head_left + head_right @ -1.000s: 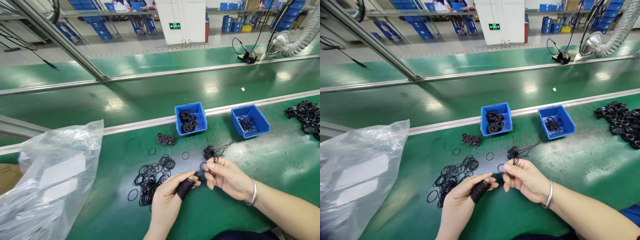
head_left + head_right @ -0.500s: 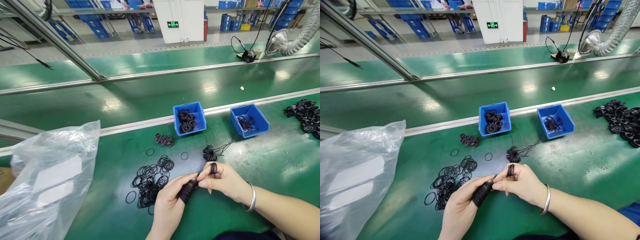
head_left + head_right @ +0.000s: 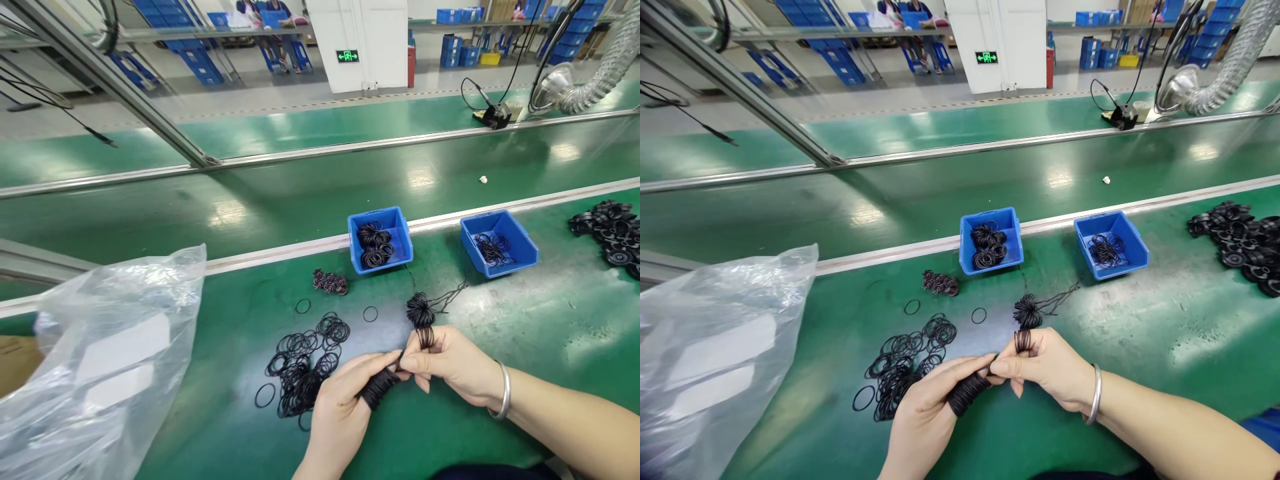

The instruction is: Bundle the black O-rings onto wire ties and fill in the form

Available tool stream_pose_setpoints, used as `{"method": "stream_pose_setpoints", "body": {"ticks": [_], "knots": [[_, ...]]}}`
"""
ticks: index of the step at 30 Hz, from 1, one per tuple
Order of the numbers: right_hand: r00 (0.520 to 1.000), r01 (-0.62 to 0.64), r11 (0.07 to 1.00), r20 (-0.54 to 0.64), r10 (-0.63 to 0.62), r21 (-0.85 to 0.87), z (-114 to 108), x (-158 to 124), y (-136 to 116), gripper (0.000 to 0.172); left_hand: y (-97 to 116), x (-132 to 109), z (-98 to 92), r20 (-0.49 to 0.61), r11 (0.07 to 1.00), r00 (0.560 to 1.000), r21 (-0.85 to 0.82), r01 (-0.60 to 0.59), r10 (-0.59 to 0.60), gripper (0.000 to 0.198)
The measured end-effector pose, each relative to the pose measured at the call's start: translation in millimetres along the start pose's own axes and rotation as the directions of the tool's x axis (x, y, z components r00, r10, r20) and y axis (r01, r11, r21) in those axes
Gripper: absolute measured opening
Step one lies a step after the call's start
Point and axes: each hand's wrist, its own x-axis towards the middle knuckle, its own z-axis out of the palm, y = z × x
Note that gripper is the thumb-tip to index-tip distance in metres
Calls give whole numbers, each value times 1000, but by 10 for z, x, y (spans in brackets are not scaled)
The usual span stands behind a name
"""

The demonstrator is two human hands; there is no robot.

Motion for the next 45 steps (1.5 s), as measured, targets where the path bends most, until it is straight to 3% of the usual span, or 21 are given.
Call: {"method": "stream_pose_setpoints", "body": {"ticks": [4,7,9,12,17,22,26,30,33,37,40,42,45], "knots": [[998,-66,974,30,61,218,-9,-13,-37,26,55,-20,44,-49,960,979,-213,184,-199,21],[1000,-16,927,19,10,375,-23,-27,-91,21,118,-21,85,-128,867,914,-388,311,-385,14],[1000,-1,926,21,-8,378,-31,-34,-117,20,147,-17,108,-142,832,884,-433,348,-444,14],[999,-16,961,33,7,277,-30,-32,-109,21,155,-15,130,-141,839,885,-411,356,-444,15],[995,62,997,-75,-58,40,0,-4,-17,26,107,-20,98,-136,935,943,-235,267,-303,16],[987,130,976,-72,-144,-177,22,1,72,29,52,-16,16,-75,986,984,31,165,-162,20],[979,172,953,-66,-194,-248,21,-2,96,26,45,-25,14,-47,986,989,85,145,-141,21],[985,144,971,-69,-160,-192,16,13,74,32,30,-27,27,-35,988,988,39,153,-151,22],[995,92,991,-33,-96,-92,20,11,37,34,32,-18,46,-2,978,983,-103,183,-184,23],[1000,4,991,-3,-4,132,17,-13,-43,25,112,-13,87,-19,875,936,-362,321,-351,18],[1000,11,943,-20,-4,332,0,-29,-121,19,167,-10,106,-83,821,895,-442,361,-438,16],[999,31,932,-22,-25,362,-8,-36,-164,19,176,-7,116,-97,806,878,-454,381,-470,16],[1000,22,961,-3,-22,277,-9,-39,-174,22,157,-5,126,-92,811,878,-438,387,-469,17]]}}
